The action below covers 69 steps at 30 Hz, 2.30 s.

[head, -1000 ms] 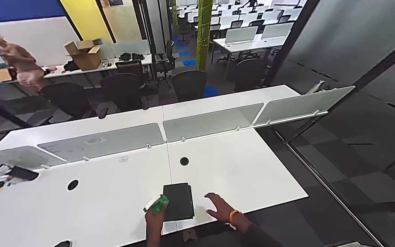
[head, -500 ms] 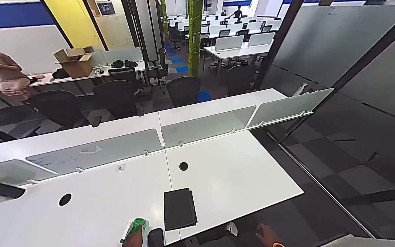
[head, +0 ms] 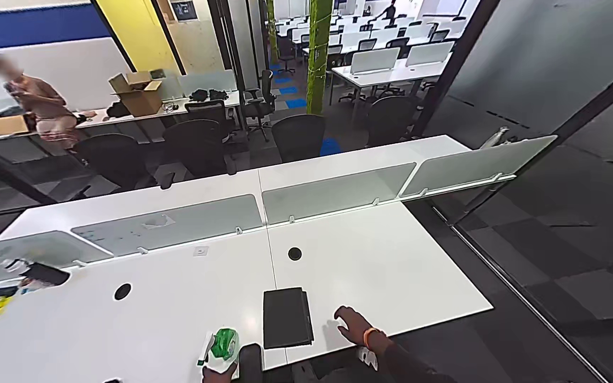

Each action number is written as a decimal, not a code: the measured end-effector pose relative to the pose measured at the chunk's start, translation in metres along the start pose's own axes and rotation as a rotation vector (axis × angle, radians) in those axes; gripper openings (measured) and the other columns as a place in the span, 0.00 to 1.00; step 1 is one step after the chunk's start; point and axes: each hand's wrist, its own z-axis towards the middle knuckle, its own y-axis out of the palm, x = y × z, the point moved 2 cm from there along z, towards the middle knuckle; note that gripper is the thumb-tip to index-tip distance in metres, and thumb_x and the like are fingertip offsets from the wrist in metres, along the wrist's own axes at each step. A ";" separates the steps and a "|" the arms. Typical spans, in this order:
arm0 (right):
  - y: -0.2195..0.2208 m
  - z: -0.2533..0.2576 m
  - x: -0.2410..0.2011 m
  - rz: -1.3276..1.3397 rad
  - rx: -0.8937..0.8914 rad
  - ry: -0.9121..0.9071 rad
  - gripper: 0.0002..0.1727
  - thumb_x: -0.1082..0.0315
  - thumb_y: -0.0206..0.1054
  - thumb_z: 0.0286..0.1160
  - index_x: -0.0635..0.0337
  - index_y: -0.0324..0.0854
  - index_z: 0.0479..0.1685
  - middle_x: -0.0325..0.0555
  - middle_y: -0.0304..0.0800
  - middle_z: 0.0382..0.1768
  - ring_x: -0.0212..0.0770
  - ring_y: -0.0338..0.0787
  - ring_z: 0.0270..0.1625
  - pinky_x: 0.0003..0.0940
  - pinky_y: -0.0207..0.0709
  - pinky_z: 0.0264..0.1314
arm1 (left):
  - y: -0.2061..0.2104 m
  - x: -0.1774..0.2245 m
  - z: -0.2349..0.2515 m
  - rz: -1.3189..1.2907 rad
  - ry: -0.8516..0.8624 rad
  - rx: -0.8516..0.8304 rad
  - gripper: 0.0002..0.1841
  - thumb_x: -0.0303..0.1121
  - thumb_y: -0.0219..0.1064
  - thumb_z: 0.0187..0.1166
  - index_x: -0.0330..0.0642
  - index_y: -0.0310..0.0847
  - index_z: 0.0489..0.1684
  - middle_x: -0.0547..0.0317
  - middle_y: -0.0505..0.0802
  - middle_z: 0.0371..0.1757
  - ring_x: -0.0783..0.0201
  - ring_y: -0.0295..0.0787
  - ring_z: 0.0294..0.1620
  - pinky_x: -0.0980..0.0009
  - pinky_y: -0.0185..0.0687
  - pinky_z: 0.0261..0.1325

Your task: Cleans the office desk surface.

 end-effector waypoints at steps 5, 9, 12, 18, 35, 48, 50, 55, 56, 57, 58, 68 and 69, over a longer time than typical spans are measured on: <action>0.016 0.052 -0.057 -0.109 -0.115 -0.077 0.27 0.57 0.70 0.77 0.53 0.79 0.75 0.53 0.79 0.77 0.61 0.76 0.80 0.66 0.74 0.74 | -0.004 -0.040 -0.039 0.097 -0.169 -0.059 0.66 0.50 0.89 0.54 0.25 0.45 0.90 0.21 0.71 0.81 0.33 0.72 0.82 0.42 0.71 0.81; 0.050 0.087 -0.095 -0.205 -0.189 -0.135 0.37 0.61 0.76 0.71 0.58 0.71 0.83 0.57 0.66 0.87 0.65 0.65 0.88 0.71 0.70 0.76 | -0.007 -0.065 -0.081 0.162 -0.203 -0.127 0.63 0.50 0.87 0.59 0.26 0.44 0.91 0.23 0.71 0.82 0.34 0.71 0.83 0.42 0.69 0.83; 0.068 0.098 -0.104 -0.215 -0.222 -0.136 0.46 0.68 0.80 0.62 0.56 0.65 0.88 0.58 0.56 0.92 0.69 0.56 0.91 0.77 0.65 0.77 | -0.012 -0.070 -0.114 0.181 -0.220 -0.205 0.60 0.47 0.85 0.62 0.26 0.46 0.90 0.24 0.72 0.82 0.34 0.72 0.83 0.43 0.68 0.84; 0.086 0.097 -0.106 -0.282 -0.191 -0.119 0.44 0.75 0.77 0.60 0.57 0.68 0.86 0.61 0.53 0.93 0.72 0.54 0.91 0.77 0.66 0.77 | 0.002 -0.101 -0.129 0.276 -0.220 -0.240 0.57 0.48 0.85 0.61 0.29 0.53 0.89 0.28 0.77 0.79 0.36 0.77 0.79 0.41 0.74 0.79; 0.048 0.072 -0.112 -0.145 -0.191 -0.078 0.30 0.68 0.67 0.73 0.60 0.75 0.78 0.61 0.81 0.74 0.65 0.78 0.79 0.68 0.74 0.72 | 0.034 -0.008 -0.109 0.369 -0.058 -0.389 0.47 0.53 0.76 0.71 0.39 0.61 0.88 0.40 0.79 0.81 0.42 0.74 0.82 0.35 0.68 0.79; -0.019 -0.003 -0.160 0.245 -0.137 -0.334 0.23 0.62 0.68 0.77 0.63 0.82 0.69 0.62 0.91 0.60 0.58 0.89 0.65 0.60 0.78 0.73 | 0.060 0.106 -0.131 0.243 0.761 -0.036 0.60 0.52 0.85 0.49 0.36 0.59 0.90 0.35 0.66 0.90 0.31 0.57 0.90 0.26 0.52 0.82; -0.017 -0.010 -0.162 0.248 -0.141 -0.368 0.22 0.61 0.68 0.78 0.63 0.83 0.67 0.62 0.91 0.58 0.58 0.90 0.63 0.60 0.78 0.71 | 0.058 0.125 -0.137 0.235 0.880 -0.059 0.52 0.52 0.83 0.54 0.39 0.68 0.86 0.39 0.71 0.88 0.29 0.58 0.89 0.22 0.52 0.79; -0.017 -0.016 -0.163 0.295 -0.104 -0.405 0.19 0.59 0.66 0.79 0.60 0.85 0.63 0.58 0.93 0.52 0.55 0.92 0.57 0.58 0.81 0.66 | 0.062 0.135 -0.147 0.217 0.951 -0.163 0.27 0.41 0.76 0.67 0.42 0.86 0.68 0.50 0.92 0.67 0.44 0.84 0.75 0.27 0.58 0.82; -0.019 -0.017 -0.162 0.305 -0.098 -0.407 0.20 0.59 0.66 0.80 0.60 0.84 0.64 0.58 0.93 0.51 0.54 0.92 0.55 0.58 0.81 0.65 | 0.060 0.137 -0.150 0.220 0.947 -0.187 0.25 0.40 0.75 0.68 0.40 0.87 0.66 0.49 0.94 0.63 0.46 0.88 0.70 0.29 0.58 0.83; -0.019 -0.019 -0.160 0.307 -0.094 -0.413 0.21 0.57 0.66 0.80 0.59 0.83 0.65 0.58 0.93 0.50 0.54 0.92 0.55 0.58 0.82 0.64 | 0.058 0.139 -0.154 0.224 0.938 -0.216 0.25 0.37 0.74 0.69 0.39 0.87 0.67 0.48 0.95 0.61 0.47 0.90 0.68 0.30 0.58 0.84; -0.018 -0.021 -0.159 0.304 -0.088 -0.420 0.22 0.54 0.67 0.80 0.57 0.82 0.67 0.57 0.93 0.51 0.53 0.92 0.55 0.57 0.82 0.64 | 0.054 0.141 -0.157 0.227 0.927 -0.240 0.25 0.36 0.73 0.69 0.38 0.87 0.67 0.48 0.95 0.60 0.47 0.91 0.66 0.32 0.59 0.84; -0.015 -0.039 -0.136 0.132 -0.070 -0.496 0.25 0.65 0.74 0.71 0.54 0.82 0.71 0.52 0.88 0.68 0.53 0.85 0.73 0.61 0.74 0.77 | 0.050 0.150 -0.164 0.196 0.766 -0.520 0.26 0.34 0.70 0.74 0.42 0.79 0.73 0.46 0.97 0.47 0.45 0.96 0.49 0.39 0.86 0.58; -0.018 -0.042 -0.132 0.156 -0.056 -0.501 0.22 0.64 0.72 0.73 0.56 0.84 0.68 0.52 0.89 0.65 0.52 0.86 0.71 0.58 0.75 0.77 | 0.052 0.151 -0.167 0.160 0.788 -0.535 0.25 0.34 0.70 0.74 0.41 0.79 0.73 0.47 0.97 0.48 0.47 0.96 0.49 0.41 0.87 0.59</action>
